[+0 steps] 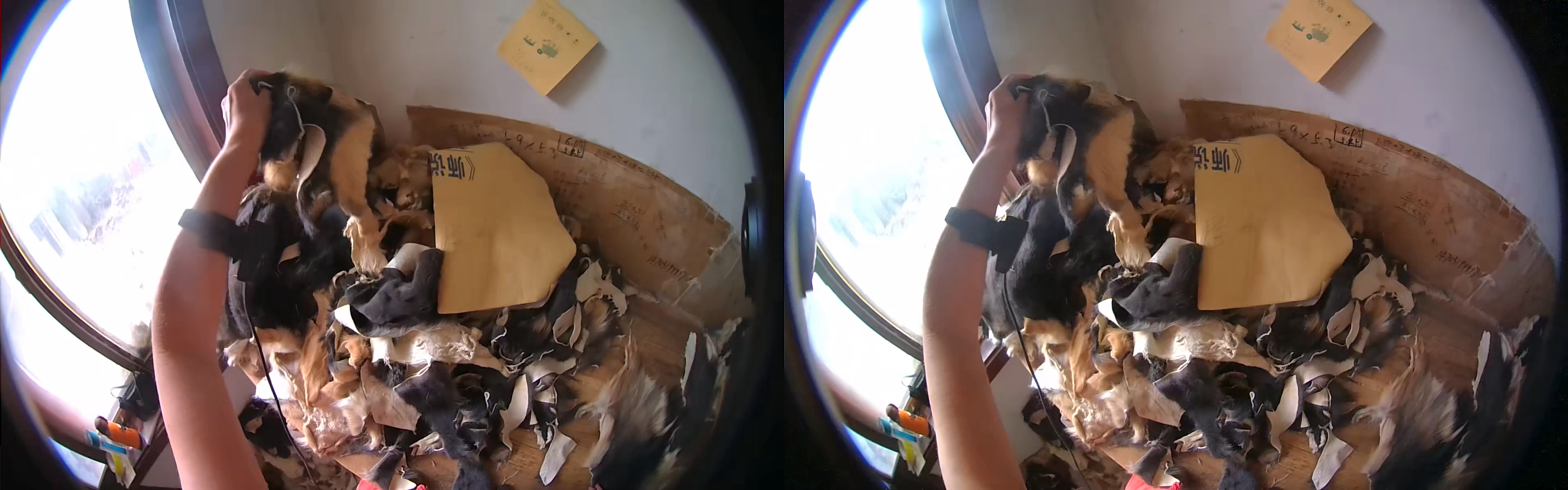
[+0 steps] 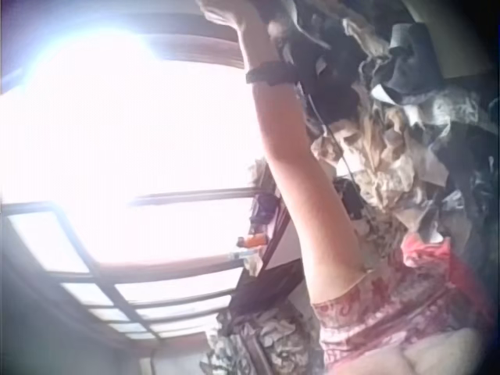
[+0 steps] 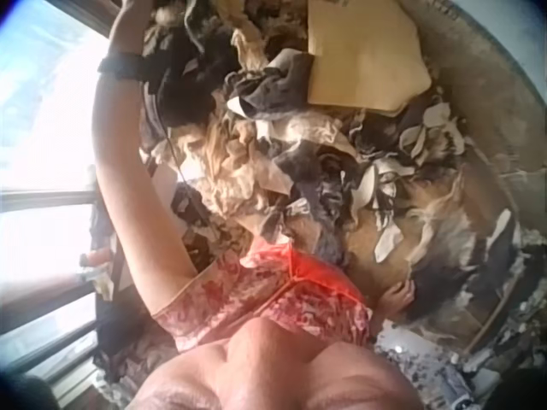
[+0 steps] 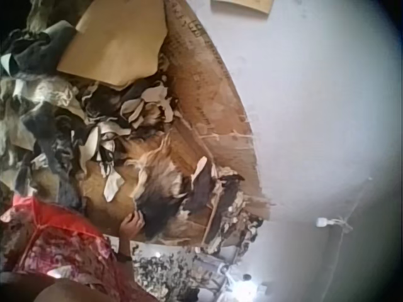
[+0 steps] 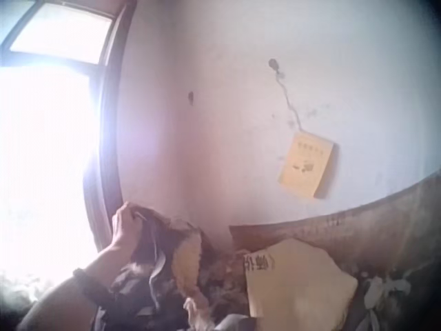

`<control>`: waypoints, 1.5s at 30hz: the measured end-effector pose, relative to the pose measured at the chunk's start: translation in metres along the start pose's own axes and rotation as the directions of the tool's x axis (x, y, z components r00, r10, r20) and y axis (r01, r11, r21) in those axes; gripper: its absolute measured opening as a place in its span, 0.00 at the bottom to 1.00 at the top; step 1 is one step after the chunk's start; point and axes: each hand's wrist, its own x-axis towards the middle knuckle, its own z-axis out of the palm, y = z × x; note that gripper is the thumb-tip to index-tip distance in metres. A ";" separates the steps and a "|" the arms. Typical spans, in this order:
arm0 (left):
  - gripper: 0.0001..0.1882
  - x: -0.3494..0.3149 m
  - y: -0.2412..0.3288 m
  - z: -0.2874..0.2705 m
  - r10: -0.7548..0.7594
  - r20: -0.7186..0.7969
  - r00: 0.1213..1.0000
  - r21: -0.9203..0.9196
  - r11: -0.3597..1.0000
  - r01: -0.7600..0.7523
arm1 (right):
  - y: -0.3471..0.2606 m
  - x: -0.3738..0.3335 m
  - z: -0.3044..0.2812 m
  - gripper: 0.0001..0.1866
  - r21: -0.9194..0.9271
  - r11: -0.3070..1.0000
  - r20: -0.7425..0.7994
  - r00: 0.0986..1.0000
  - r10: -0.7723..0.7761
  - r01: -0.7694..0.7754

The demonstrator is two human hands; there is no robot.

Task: Sorting, cutting, and stitching together small pieces of fur and hide onto a template.

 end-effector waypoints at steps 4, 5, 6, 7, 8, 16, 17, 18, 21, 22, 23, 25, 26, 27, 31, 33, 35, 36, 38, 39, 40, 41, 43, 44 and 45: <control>0.15 0.020 0.019 -0.025 0.169 0.321 0.932 0.419 0.857 -0.300 | 0.005 0.001 0.000 0.15 0.021 0.999 -0.023 0.999 -0.030 0.030; 0.15 0.023 0.023 -0.034 0.181 0.320 0.930 0.424 0.850 -0.311 | 0.004 -0.003 0.001 0.15 0.035 0.999 -0.023 0.999 -0.025 0.026; 0.16 0.028 0.024 -0.045 0.236 0.162 0.958 0.423 0.861 -0.284 | 0.003 -0.007 0.003 0.15 0.038 0.999 -0.024 1.000 -0.019 0.020; 0.16 0.030 0.028 -0.051 0.281 0.001 0.960 0.410 0.875 -0.257 | 0.003 -0.009 0.003 0.15 0.034 0.999 -0.025 1.000 -0.011 0.012; 0.16 0.031 0.032 -0.055 0.308 -0.040 0.951 0.358 0.893 -0.274 | 0.005 -0.010 0.001 0.15 0.042 0.999 -0.024 1.000 -0.003 0.004; 0.14 0.010 0.081 -0.049 0.086 0.105 0.991 0.252 0.962 -0.110 | 0.020 -0.005 -0.011 0.15 -0.013 1.000 -0.012 1.000 0.027 -0.027; 0.14 0.001 0.087 -0.047 -0.008 0.195 0.981 0.141 0.990 -0.020 | 0.023 -0.005 -0.011 0.15 -0.013 0.999 -0.014 0.999 0.036 -0.036; 0.14 -0.005 0.095 -0.047 0.000 0.197 0.980 0.134 0.991 -0.027 | 0.026 -0.007 -0.011 0.15 -0.013 0.999 -0.001 0.999 0.035 -0.035; 0.14 -0.035 0.152 -0.046 0.091 0.181 0.979 -0.031 0.996 -0.087 | 0.033 -0.012 -0.019 0.16 0.023 0.997 0.014 0.997 0.073 -0.073; 0.14 -0.045 0.174 -0.039 0.177 0.189 0.966 -0.079 0.983 -0.165 | 0.035 -0.013 -0.024 0.17 0.059 0.993 0.012 0.995 0.101 -0.101; 0.14 -0.053 0.198 -0.034 0.263 0.189 0.946 -0.134 0.961 -0.240 | 0.034 -0.008 -0.024 0.17 0.031 0.990 0.007 0.991 0.134 -0.134; 0.14 -0.081 0.255 -0.028 0.374 0.273 0.886 -0.205 0.923 -0.327 | 0.040 0.006 -0.023 0.19 0.238 0.971 -0.024 1.000 0.015 -0.009; 0.14 -0.100 0.285 -0.037 0.393 0.336 0.856 -0.250 0.914 -0.321 | 0.046 0.014 -0.027 0.21 0.323 0.946 -0.046 0.999 -0.027 0.040; 0.14 -0.105 0.285 -0.023 0.526 0.339 0.780 -0.518 0.797 -0.312 | 0.046 0.024 -0.034 0.26 0.472 0.880 0.042 0.995 -0.092 0.062; 0.11 -0.219 0.370 -0.026 0.501 0.541 0.675 -0.564 0.812 -0.151 | 0.029 0.079 -0.038 0.46 0.843 0.532 0.166 0.906 -0.389 0.074; 0.14 -0.280 0.407 -0.027 0.593 0.493 0.636 -0.623 0.751 -0.218 | 0.013 0.096 -0.046 0.54 0.986 0.166 0.067 0.870 -0.488 0.017; 0.15 -0.332 0.433 -0.048 0.592 0.543 0.595 -0.617 0.762 -0.195 | -0.008 0.091 -0.039 0.55 0.989 -0.022 0.123 0.884 -0.451 -0.149; 0.14 -0.351 0.440 -0.050 0.666 0.490 0.562 -0.685 0.693 -0.224 | -0.010 0.100 -0.058 0.54 0.955 0.048 0.282 0.849 -0.448 -0.292; 0.14 -0.376 0.456 -0.053 0.695 0.479 0.536 -0.707 0.668 -0.233 | -0.008 0.113 -0.086 0.47 0.838 -0.075 0.462 0.777 -0.428 -0.540; 0.16 -0.382 0.460 -0.050 0.748 0.432 0.504 -0.723 0.621 -0.303 | -0.006 0.110 -0.052 0.40 0.883 -0.042 0.431 0.844 -0.320 -0.467; 0.16 -0.386 0.463 -0.053 0.767 0.404 0.498 -0.723 0.601 -0.340 | 0.004 0.115 -0.061 0.37 0.879 -0.054 0.439 0.849 -0.295 -0.473; 0.17 -0.387 0.468 -0.057 0.789 0.371 0.489 -0.725 0.575 -0.378 | 0.019 0.122 -0.071 0.34 0.877 -0.068 0.443 0.857 -0.264 -0.475; 0.19 -0.386 0.470 -0.067 0.866 0.274 0.418 -0.763 0.461 -0.454 | 0.068 0.136 -0.091 0.26 0.852 -0.086 0.491 0.845 -0.212 -0.517; 0.22 -0.389 0.470 -0.073 0.902 0.285 0.326 -0.787 0.414 -0.457 | 0.097 0.141 -0.106 0.24 0.868 -0.125 0.449 0.867 -0.217 -0.480; 0.25 -0.397 0.474 -0.080 0.911 0.371 0.181 -0.845 0.412 -0.341 | 0.128 0.147 -0.113 0.25 0.983 0.050 0.184 0.968 -0.169 -0.178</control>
